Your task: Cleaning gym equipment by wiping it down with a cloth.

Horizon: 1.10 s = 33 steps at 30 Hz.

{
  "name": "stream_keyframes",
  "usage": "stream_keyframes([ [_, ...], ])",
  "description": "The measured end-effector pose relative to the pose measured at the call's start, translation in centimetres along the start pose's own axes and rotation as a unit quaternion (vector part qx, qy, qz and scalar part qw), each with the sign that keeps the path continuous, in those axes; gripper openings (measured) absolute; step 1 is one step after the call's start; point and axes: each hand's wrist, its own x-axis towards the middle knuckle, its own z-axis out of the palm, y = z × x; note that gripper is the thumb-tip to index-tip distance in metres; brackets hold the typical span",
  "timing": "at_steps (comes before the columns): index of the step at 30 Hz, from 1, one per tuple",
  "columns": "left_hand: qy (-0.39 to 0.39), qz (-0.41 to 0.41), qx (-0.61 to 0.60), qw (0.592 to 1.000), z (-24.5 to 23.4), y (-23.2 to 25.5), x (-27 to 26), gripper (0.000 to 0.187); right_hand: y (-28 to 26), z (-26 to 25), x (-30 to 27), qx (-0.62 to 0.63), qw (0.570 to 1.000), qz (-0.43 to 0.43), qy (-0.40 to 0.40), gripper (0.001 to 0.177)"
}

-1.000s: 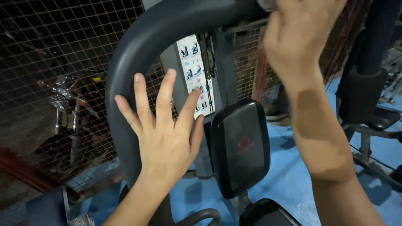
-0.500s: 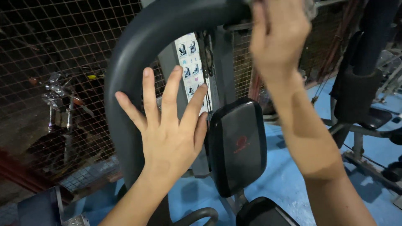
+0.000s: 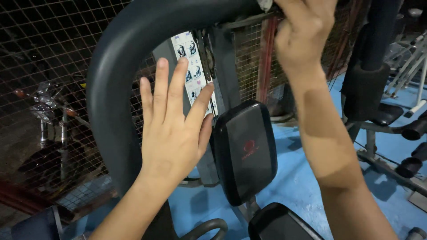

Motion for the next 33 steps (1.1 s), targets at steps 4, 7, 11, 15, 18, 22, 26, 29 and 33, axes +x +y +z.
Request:
stream_keyframes([
  [4, -0.020, 0.006, -0.007, 1.000, 0.9, -0.2, -0.1, 0.048, -2.2, 1.7, -0.3, -0.007, 0.995, 0.072, 0.072, 0.053],
  [7, -0.027, 0.003, -0.014, 1.000, 1.1, -0.3, -0.2, 0.049, -5.8, 1.6, 1.2, 0.008, 0.993, 0.088, 0.079, 0.034],
  [11, -0.036, -0.005, -0.028, 0.999, 1.3, -0.5, -0.9, 0.047, -2.9, 2.0, -1.0, -0.003, 1.000, 0.008, 0.022, 0.030],
  [15, -0.040, 0.005, -0.026, 0.999, 1.1, -0.6, -1.1, 0.047, -3.0, 0.2, -0.7, 0.033, 0.999, 0.012, 0.026, 0.029],
  [18, -0.030, 0.000, -0.037, 0.999, 1.2, -0.3, -0.9, 0.045, -4.4, 1.0, -0.3, 0.006, 0.997, 0.053, 0.052, 0.036],
  [22, -0.028, 0.015, -0.050, 0.998, 2.0, 0.5, 0.2, 0.047, -7.7, 1.7, 1.6, 0.041, 0.997, 0.054, 0.040, 0.021],
  [26, -0.034, 0.030, -0.060, 0.997, 3.3, 1.4, 1.6, 0.067, -6.8, 0.8, 1.7, 0.043, 0.999, 0.003, 0.000, 0.015],
  [29, -0.031, 0.041, -0.072, 0.996, 3.9, 2.4, 2.4, 0.070, -2.0, 0.4, -1.7, -0.025, 0.998, 0.045, 0.025, 0.035],
  [33, -0.008, 0.070, -0.060, 0.996, 3.6, 3.8, 4.1, 0.064, 3.1, -0.8, -4.6, -0.090, 0.992, 0.063, 0.057, 0.053],
])
